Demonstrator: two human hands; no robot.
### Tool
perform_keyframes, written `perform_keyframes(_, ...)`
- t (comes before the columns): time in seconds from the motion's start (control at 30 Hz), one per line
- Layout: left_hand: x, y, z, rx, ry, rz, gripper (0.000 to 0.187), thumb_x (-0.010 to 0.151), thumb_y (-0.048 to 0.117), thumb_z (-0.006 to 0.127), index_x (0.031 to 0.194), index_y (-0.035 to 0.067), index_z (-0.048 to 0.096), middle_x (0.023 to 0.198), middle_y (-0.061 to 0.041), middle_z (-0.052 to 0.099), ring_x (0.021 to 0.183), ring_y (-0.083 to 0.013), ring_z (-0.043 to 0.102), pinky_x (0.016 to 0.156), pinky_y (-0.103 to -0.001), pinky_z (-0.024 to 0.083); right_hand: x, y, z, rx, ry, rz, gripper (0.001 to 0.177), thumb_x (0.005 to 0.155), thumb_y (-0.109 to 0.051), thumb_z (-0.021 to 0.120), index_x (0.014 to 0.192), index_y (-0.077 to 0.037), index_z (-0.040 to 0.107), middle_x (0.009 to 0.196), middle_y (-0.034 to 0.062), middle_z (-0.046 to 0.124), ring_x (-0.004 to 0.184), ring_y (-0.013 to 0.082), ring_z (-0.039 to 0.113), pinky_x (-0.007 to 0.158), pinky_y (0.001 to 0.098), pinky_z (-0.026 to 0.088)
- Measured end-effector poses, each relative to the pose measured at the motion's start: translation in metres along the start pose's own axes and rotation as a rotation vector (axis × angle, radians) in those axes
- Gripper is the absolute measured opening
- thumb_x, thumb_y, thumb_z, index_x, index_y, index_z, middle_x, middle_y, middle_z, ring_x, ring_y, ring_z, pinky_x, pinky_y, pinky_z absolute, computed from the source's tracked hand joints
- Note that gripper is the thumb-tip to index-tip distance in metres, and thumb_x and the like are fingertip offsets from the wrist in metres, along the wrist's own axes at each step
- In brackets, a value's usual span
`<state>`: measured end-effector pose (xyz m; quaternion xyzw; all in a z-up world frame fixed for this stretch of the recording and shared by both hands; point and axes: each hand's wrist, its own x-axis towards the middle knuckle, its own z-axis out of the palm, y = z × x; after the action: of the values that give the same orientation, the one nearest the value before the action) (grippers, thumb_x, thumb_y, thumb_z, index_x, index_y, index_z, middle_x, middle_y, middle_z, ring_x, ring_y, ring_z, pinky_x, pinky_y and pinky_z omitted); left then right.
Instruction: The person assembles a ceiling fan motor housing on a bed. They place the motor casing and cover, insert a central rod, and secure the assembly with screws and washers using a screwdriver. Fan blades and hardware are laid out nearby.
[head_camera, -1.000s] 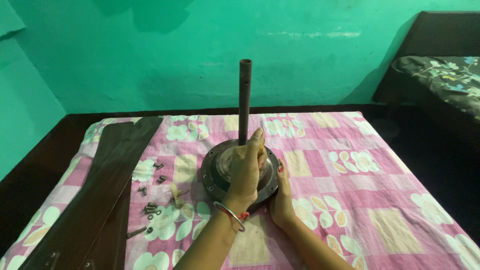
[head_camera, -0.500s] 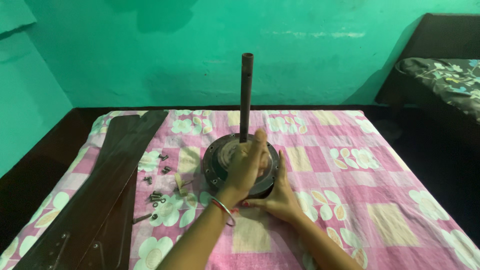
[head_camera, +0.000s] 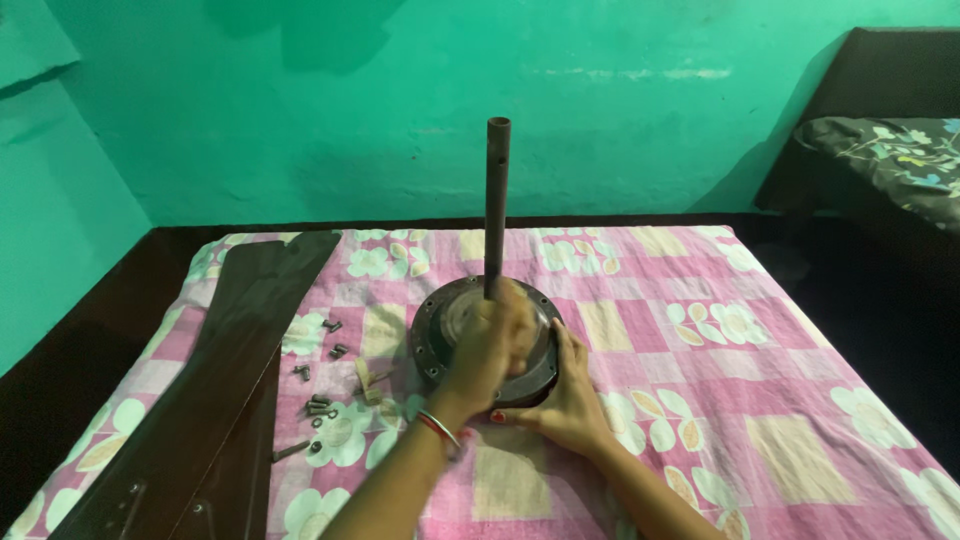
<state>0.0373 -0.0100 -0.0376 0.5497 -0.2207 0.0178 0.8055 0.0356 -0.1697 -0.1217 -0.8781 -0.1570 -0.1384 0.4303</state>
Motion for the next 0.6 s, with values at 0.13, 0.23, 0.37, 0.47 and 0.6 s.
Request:
perform_keyframes(0.13,0.008,-0.009,0.010,-0.119,-0.021,-0.109,0.063,0.100,0.066,0.050,0.064,0.014,0.042,0.053,0.007,0.034,0.042,-0.0036,0.027,0.039,-0.023,0.018,-0.002,0.004,0.002,0.031,0.016,-0.018,0.144,0.041,-0.046,0.100,0.154,0.004,0.025,0.149,0.0238,0.036,0.141,0.0384,0.041,0.114,0.0448,0.040)
perform_keyframes(0.23,0.012,-0.011,0.009,-0.142,-0.024,-0.141,0.062,0.098,0.066,0.051,0.065,0.014,0.044,0.052,0.007,0.033,0.041,-0.0029,0.026,0.038,-0.023,0.017,-0.002,0.003,0.002,0.026,0.030,-0.033,0.143,0.041,-0.044,0.101,0.153,0.004,0.026,0.150,0.0243,0.035,0.141,0.0388,0.041,0.114,0.0449,0.039)
perform_keyframes(0.37,0.017,-0.013,0.010,-0.120,-0.032,-0.161,0.063,0.100,0.065,0.051,0.064,0.014,0.043,0.052,0.008,0.032,0.041,-0.0013,0.023,0.038,-0.022,0.016,-0.003,0.000,0.002,0.030,0.024,-0.011,0.142,0.041,-0.043,0.100,0.153,0.004,0.026,0.149,0.0238,0.037,0.141,0.0378,0.041,0.114,0.0441,0.040)
perform_keyframes(0.47,0.012,-0.010,0.015,-0.113,0.005,-0.111,0.057,0.100,0.063,0.053,0.068,0.016,0.048,0.054,0.009,0.034,0.043,-0.0009,0.025,0.040,-0.022,0.017,-0.003,-0.003,-0.001,-0.007,0.037,-0.072,0.142,0.042,-0.043,0.101,0.152,0.007,0.026,0.150,0.0255,0.037,0.142,0.0393,0.039,0.115,0.0446,0.037)
perform_keyframes(0.6,0.002,0.009,0.010,-0.088,0.025,-0.008,0.060,0.102,0.064,0.050,0.066,0.017,0.046,0.052,0.007,0.035,0.044,-0.0041,0.030,0.041,-0.023,0.022,-0.006,-0.005,0.001,-0.030,0.023,0.011,0.144,0.041,-0.046,0.101,0.152,0.006,0.025,0.150,0.0247,0.036,0.142,0.0378,0.041,0.114,0.0425,0.039)
